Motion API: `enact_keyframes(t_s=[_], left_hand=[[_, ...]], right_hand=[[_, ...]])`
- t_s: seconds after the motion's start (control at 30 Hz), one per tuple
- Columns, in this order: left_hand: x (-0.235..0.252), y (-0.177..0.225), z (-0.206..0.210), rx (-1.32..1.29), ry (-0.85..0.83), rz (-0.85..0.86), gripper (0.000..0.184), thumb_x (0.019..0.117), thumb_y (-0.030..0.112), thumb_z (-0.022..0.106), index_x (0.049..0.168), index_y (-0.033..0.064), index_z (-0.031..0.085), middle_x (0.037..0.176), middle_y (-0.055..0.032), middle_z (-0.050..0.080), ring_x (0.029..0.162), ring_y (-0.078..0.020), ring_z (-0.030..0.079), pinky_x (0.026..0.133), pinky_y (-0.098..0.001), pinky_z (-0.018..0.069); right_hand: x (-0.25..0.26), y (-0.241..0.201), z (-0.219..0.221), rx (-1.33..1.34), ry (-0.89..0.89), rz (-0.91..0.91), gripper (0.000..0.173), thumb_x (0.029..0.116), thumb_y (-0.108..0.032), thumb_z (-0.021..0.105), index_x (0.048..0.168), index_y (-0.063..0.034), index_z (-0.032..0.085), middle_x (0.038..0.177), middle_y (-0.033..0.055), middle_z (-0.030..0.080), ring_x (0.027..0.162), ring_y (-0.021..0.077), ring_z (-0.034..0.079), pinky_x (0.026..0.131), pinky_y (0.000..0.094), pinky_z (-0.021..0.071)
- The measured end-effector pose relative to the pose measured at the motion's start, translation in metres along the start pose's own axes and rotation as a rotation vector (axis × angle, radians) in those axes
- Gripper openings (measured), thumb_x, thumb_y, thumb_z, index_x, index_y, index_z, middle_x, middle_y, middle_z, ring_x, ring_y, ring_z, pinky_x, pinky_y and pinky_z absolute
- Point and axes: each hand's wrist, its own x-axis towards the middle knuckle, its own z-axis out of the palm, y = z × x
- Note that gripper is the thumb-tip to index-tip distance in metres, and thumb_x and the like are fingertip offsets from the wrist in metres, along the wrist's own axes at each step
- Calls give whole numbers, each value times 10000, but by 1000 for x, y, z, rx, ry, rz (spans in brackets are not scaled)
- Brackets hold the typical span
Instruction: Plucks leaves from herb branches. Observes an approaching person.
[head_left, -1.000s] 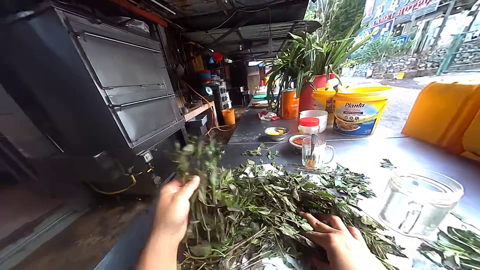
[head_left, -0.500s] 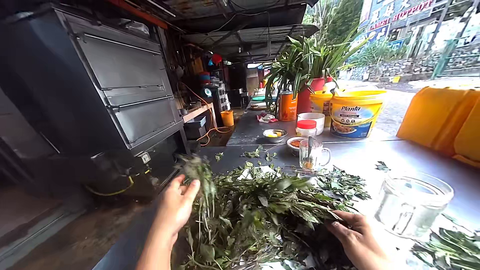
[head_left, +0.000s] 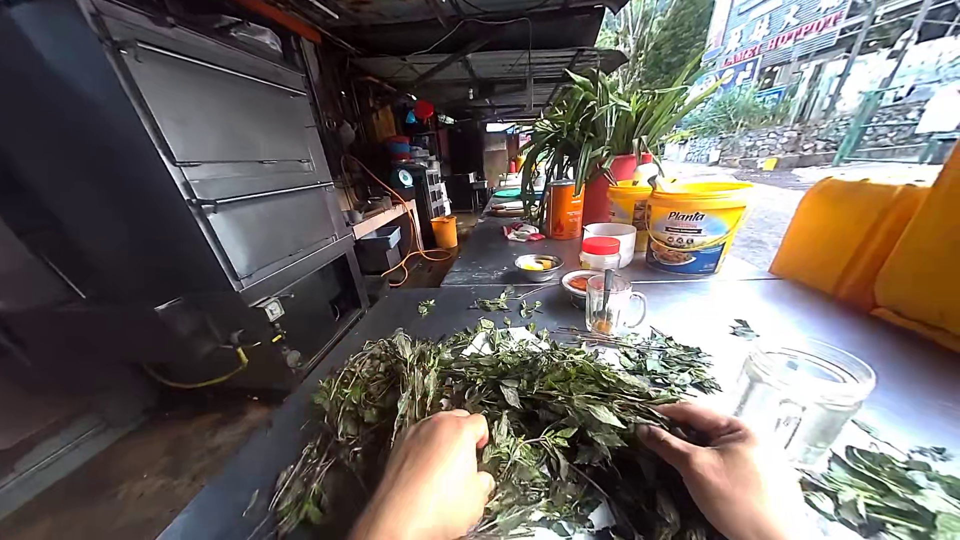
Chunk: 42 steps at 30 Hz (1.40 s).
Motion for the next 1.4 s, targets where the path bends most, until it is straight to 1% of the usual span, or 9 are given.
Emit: enact_keyframes(t_s=[0.4,0.57,0.73,0.83,0.9,1.03,1.23,1.3,1.4], left_hand=[[5,-40,-1,-504,469,-25,51,849,194,680,822,165,712,708,53,654,641,-89,622,619,-351,537],[10,-37,7,-352,744,-128,257,824,200,807,1066,156,736,934,5,712,786,-168,670,716,-443,577],[8,-21,23,-339,904,325,214,837,265,721,1036,206,773,971,71,711,830,-52,663,671,-271,574],[6,-9,32,-273,738,485,142,886,333,692,878,228,788,890,83,680,870,-63,657,738,-307,586],[1,-2,31,-79,493,344,212,853,422,697,826,232,787,888,61,685,948,-145,645,839,-407,541],[4,16,13,155,-17,-2,415,908,574,654,1075,221,794,1173,-10,657,1215,-234,550,1050,-489,413],[10,1,35,-275,502,239,122,832,233,679,756,162,742,814,25,642,839,-140,640,755,-389,546],[12,-13,29,-505,704,322,121,843,231,670,748,185,729,756,85,638,678,-34,609,593,-257,534],[6,-27,11,-911,799,366,97,860,139,690,783,122,746,708,10,688,612,-79,632,553,-246,535]], right_hand=[[1,2,1,61,14,34,106,800,-338,789,844,-244,805,744,-67,732,658,60,663,605,409,532],[1,1,0,29,14,33,112,793,-363,787,831,-259,802,748,-74,730,671,63,666,618,426,535],[1,3,2,8,27,-5,108,796,-380,760,808,-278,792,722,-100,713,643,37,645,591,397,523],[1,3,2,2,37,-16,123,806,-399,751,809,-284,796,723,-110,715,649,26,648,599,389,526],[1,3,2,6,38,-16,125,807,-399,743,804,-285,794,719,-110,713,645,23,646,591,380,523],[2,4,4,25,43,-22,154,830,-421,720,789,-290,789,702,-116,705,631,14,637,572,358,514],[3,4,4,166,83,-36,233,902,-394,670,745,-265,784,660,-109,691,593,12,616,544,326,485],[3,1,3,235,90,-2,245,916,-357,664,738,-240,784,668,-87,702,607,29,632,553,317,494],[3,-3,1,271,92,24,249,919,-328,663,725,-227,783,665,-75,706,598,28,629,545,309,484]])
